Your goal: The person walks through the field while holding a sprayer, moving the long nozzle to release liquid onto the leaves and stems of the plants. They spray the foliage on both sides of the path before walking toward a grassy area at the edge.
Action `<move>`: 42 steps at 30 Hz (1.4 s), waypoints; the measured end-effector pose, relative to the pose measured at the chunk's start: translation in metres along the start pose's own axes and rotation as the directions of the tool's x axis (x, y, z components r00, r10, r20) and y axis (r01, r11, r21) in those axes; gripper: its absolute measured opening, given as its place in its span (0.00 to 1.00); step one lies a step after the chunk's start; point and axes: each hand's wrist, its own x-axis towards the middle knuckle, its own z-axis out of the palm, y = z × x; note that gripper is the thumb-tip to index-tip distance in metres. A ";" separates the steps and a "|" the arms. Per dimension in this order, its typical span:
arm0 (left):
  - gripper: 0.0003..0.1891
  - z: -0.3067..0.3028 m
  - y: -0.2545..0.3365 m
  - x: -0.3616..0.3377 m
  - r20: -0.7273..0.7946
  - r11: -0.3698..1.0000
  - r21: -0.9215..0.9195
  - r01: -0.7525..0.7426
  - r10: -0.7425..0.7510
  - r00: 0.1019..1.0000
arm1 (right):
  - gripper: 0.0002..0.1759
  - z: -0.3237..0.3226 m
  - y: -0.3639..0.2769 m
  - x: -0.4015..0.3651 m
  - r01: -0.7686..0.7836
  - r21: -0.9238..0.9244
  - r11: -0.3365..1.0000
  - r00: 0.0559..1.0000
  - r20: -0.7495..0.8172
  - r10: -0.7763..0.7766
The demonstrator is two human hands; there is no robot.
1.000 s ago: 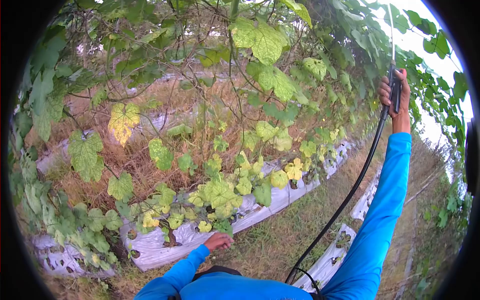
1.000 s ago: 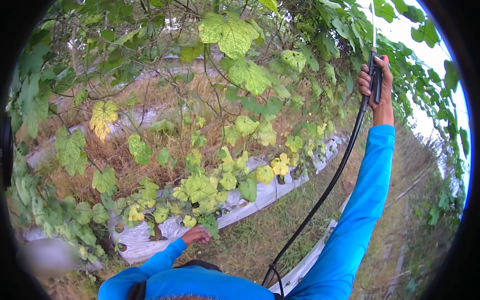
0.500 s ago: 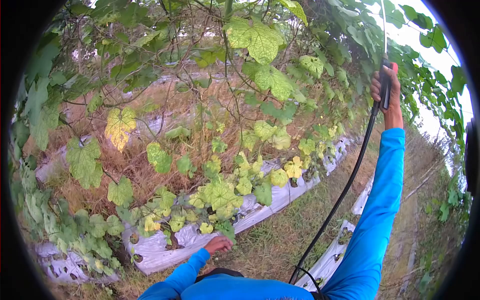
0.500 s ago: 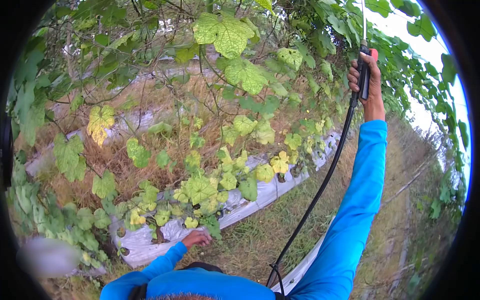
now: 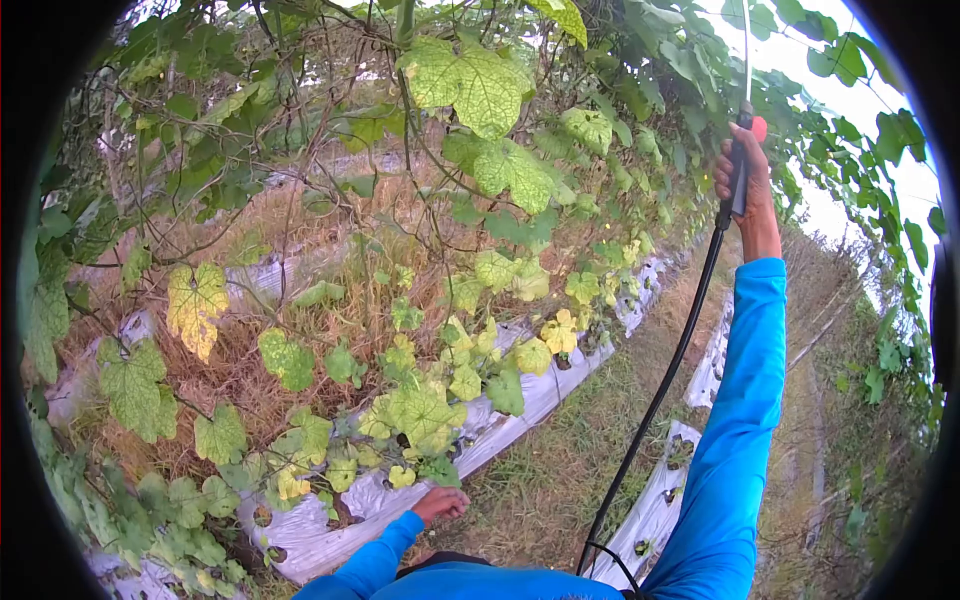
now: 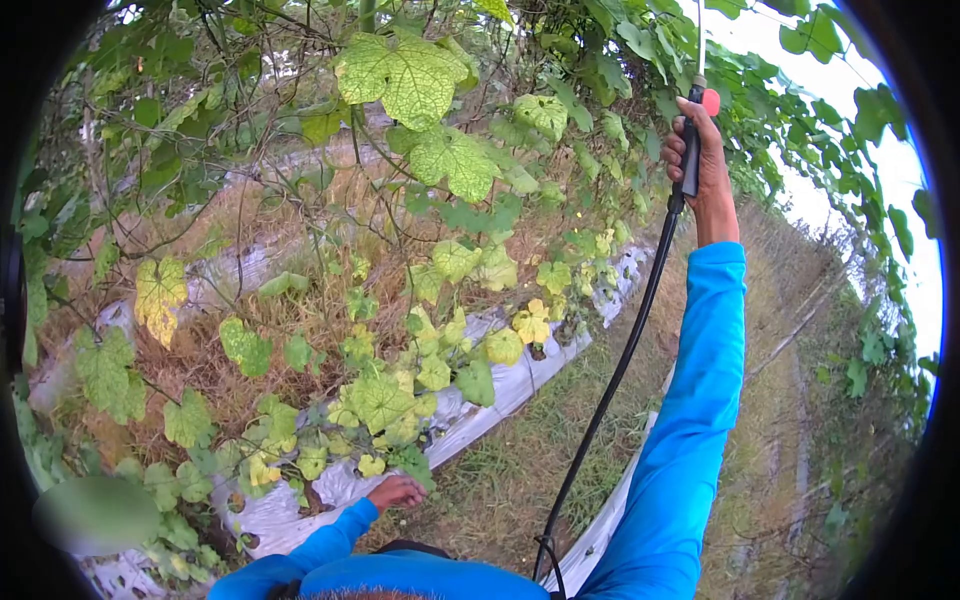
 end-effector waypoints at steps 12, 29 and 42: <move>0.21 0.011 -0.009 0.008 0.308 0.993 0.079 -0.090 0.062 0.949 | 0.19 -0.029 0.058 -0.141 -0.047 -0.449 0.892 0.889 -0.426 -0.168; 0.16 0.026 -0.103 -0.153 0.333 0.900 0.375 0.221 -0.353 0.874 | 0.17 0.012 0.111 -0.586 -0.408 -0.784 0.467 0.787 -0.562 -0.256; 0.13 0.069 -0.114 -0.251 0.388 0.794 0.516 0.321 -0.551 0.739 | 0.21 0.113 0.007 -0.809 -0.641 -0.541 0.544 0.425 -0.841 -0.336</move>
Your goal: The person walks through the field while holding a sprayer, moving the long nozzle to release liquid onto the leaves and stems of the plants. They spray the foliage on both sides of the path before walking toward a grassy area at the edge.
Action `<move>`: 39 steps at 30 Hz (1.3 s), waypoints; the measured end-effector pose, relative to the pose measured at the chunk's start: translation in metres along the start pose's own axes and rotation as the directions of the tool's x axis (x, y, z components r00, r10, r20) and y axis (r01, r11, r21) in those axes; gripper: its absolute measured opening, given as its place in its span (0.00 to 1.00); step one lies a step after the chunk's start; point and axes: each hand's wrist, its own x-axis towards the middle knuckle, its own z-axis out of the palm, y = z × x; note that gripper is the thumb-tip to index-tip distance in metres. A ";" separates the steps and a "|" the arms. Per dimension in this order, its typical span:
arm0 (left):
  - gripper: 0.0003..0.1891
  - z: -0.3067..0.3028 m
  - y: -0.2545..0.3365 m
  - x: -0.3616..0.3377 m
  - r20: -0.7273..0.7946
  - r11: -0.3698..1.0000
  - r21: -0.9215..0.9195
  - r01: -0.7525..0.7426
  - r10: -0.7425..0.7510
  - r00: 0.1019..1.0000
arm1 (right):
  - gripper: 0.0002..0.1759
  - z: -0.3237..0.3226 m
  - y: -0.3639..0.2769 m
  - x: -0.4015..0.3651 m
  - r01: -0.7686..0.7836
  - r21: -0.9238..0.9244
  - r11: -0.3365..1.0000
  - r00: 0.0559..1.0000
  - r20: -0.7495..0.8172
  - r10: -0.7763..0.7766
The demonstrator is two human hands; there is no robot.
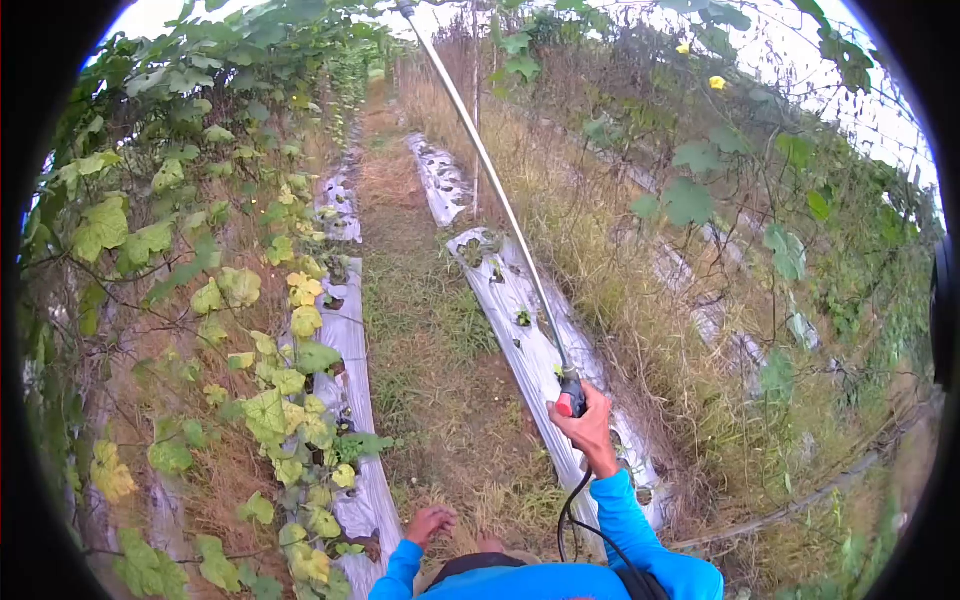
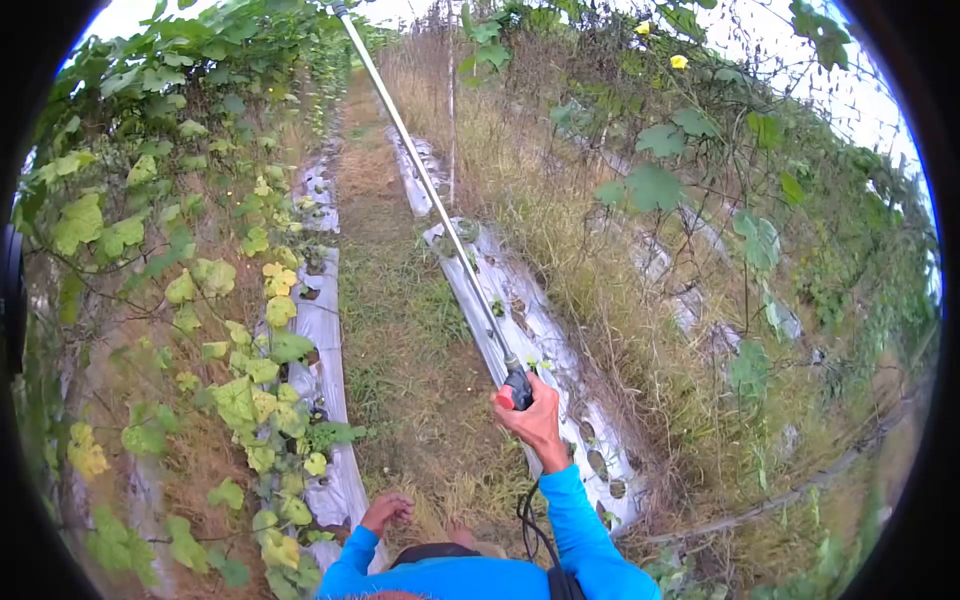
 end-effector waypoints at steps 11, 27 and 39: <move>0.13 0.054 -0.067 -0.055 0.151 0.977 0.170 -0.129 0.104 0.983 | 0.19 -0.098 0.024 -0.203 -0.357 0.278 0.892 0.924 0.245 0.294; 0.14 0.171 -0.171 -0.125 0.416 0.947 0.320 0.023 -0.162 0.895 | 0.21 -0.308 -0.068 -0.290 -0.235 0.004 0.972 0.886 -0.409 0.216; 0.13 0.271 -0.329 -0.212 0.390 0.918 0.397 0.006 -0.174 0.904 | 0.18 -0.486 -0.079 -0.454 -0.196 -0.023 0.980 0.815 -0.559 0.150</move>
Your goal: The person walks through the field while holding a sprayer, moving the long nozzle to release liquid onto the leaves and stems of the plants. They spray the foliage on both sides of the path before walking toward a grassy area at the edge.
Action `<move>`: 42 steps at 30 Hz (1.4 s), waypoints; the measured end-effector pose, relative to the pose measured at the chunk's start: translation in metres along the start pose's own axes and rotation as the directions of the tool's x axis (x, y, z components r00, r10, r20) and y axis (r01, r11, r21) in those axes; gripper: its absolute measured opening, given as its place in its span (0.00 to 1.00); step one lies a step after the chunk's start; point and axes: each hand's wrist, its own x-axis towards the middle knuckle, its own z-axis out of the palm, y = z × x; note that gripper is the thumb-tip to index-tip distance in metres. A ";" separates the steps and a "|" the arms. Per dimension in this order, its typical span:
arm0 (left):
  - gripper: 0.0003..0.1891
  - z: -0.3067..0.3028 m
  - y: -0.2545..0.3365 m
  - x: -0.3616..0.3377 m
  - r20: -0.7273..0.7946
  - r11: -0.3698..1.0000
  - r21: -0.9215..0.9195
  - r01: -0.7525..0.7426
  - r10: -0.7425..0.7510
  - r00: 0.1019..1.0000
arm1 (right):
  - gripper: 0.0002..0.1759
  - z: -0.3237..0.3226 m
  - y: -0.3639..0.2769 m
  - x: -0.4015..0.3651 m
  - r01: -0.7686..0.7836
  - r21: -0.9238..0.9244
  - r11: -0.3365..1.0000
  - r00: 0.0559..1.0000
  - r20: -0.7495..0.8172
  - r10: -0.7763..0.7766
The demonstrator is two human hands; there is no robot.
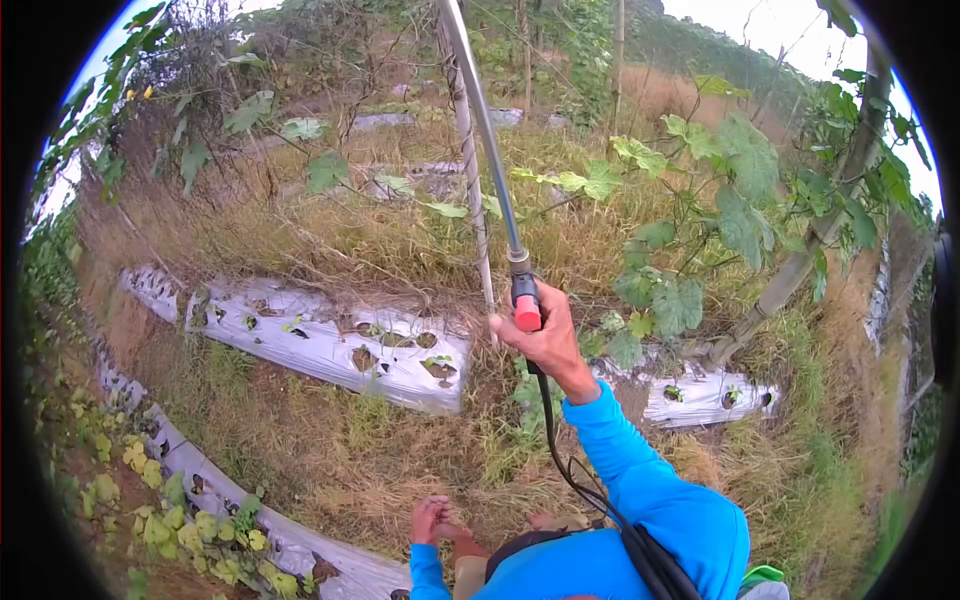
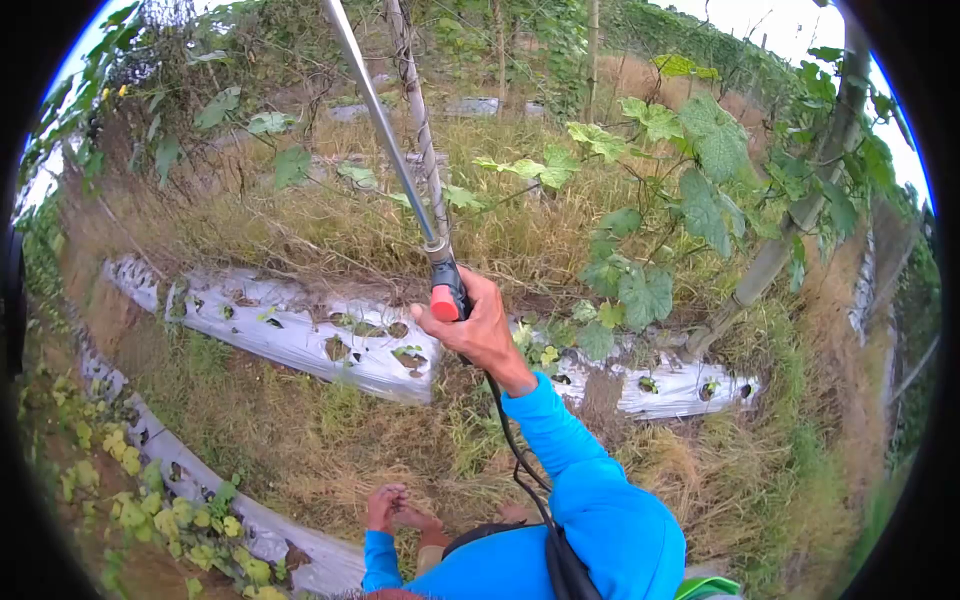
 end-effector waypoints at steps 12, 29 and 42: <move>0.11 0.118 -0.067 -0.105 -0.023 0.989 -0.109 0.095 -0.098 0.995 | 0.17 -0.134 0.040 -0.076 -0.081 -0.129 0.988 0.988 -0.142 0.063; 0.12 0.197 -0.128 -0.138 -0.106 0.996 -0.067 -0.054 0.047 0.993 | 0.17 -0.340 0.004 -0.147 -0.093 -0.161 0.983 0.995 -0.043 0.087; 0.14 0.317 -0.205 -0.201 -0.197 0.987 -0.160 -0.034 0.002 0.980 | 0.17 -0.447 -0.028 -0.032 -0.041 0.307 0.951 0.982 -0.165 0.096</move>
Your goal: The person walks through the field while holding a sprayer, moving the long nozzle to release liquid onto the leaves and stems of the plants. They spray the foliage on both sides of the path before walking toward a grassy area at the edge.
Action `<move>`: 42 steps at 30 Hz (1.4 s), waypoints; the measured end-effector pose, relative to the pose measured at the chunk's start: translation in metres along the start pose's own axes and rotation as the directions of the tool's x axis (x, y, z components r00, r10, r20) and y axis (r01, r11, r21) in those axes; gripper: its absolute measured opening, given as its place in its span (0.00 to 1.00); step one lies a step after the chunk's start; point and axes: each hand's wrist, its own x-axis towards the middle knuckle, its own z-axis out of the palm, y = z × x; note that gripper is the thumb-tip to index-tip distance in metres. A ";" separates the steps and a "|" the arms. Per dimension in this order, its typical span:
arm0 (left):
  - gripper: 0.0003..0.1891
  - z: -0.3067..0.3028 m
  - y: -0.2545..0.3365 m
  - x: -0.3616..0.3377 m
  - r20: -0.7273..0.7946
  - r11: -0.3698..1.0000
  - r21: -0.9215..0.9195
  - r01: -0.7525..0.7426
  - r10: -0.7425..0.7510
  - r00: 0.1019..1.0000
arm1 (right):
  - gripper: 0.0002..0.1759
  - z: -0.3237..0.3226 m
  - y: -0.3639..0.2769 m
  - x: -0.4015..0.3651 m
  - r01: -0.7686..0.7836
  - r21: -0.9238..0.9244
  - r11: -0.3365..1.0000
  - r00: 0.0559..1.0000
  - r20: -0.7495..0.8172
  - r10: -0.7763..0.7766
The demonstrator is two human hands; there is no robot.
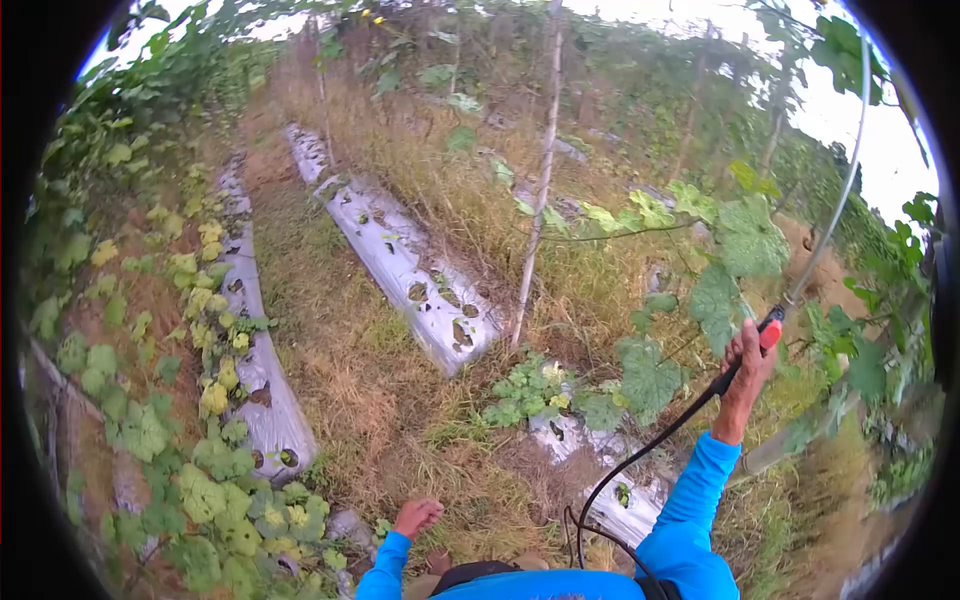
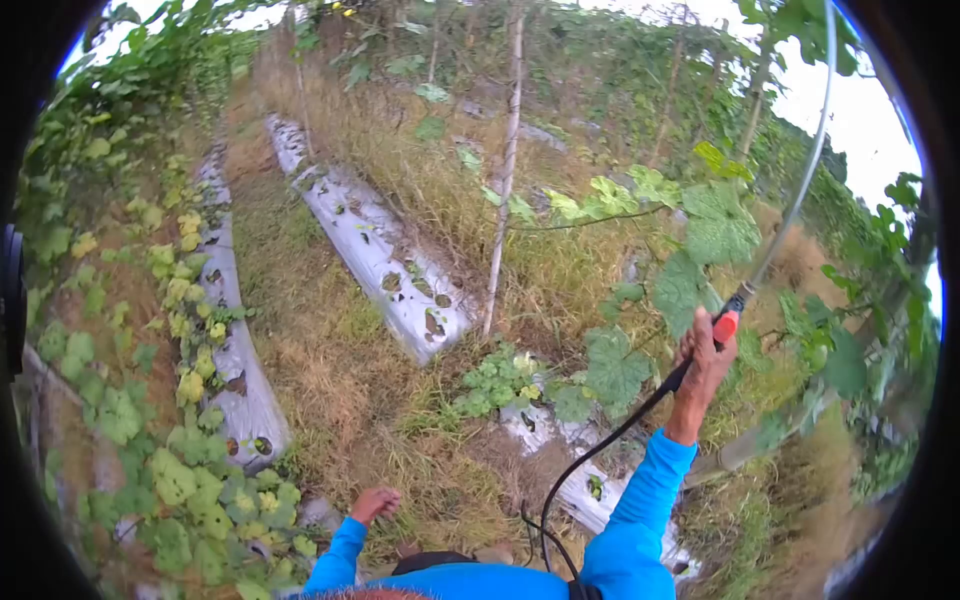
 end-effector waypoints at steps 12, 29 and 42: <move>0.14 0.159 -0.098 -0.050 -0.071 0.990 -0.087 -0.110 0.104 0.992 | 0.24 -0.001 0.106 -0.131 -0.893 0.069 0.445 0.080 0.997 0.007; 0.19 0.194 -0.174 -0.214 -0.361 0.971 -0.080 -0.224 0.181 0.915 | 0.25 -0.085 0.055 -0.286 -0.846 -0.355 0.397 -0.490 0.811 -0.320; 0.19 0.249 -0.302 -0.340 -0.416 0.884 -0.197 -0.424 0.317 0.853 | 0.22 -0.118 -0.077 -0.327 -0.721 -0.166 0.672 -0.419 0.878 -0.233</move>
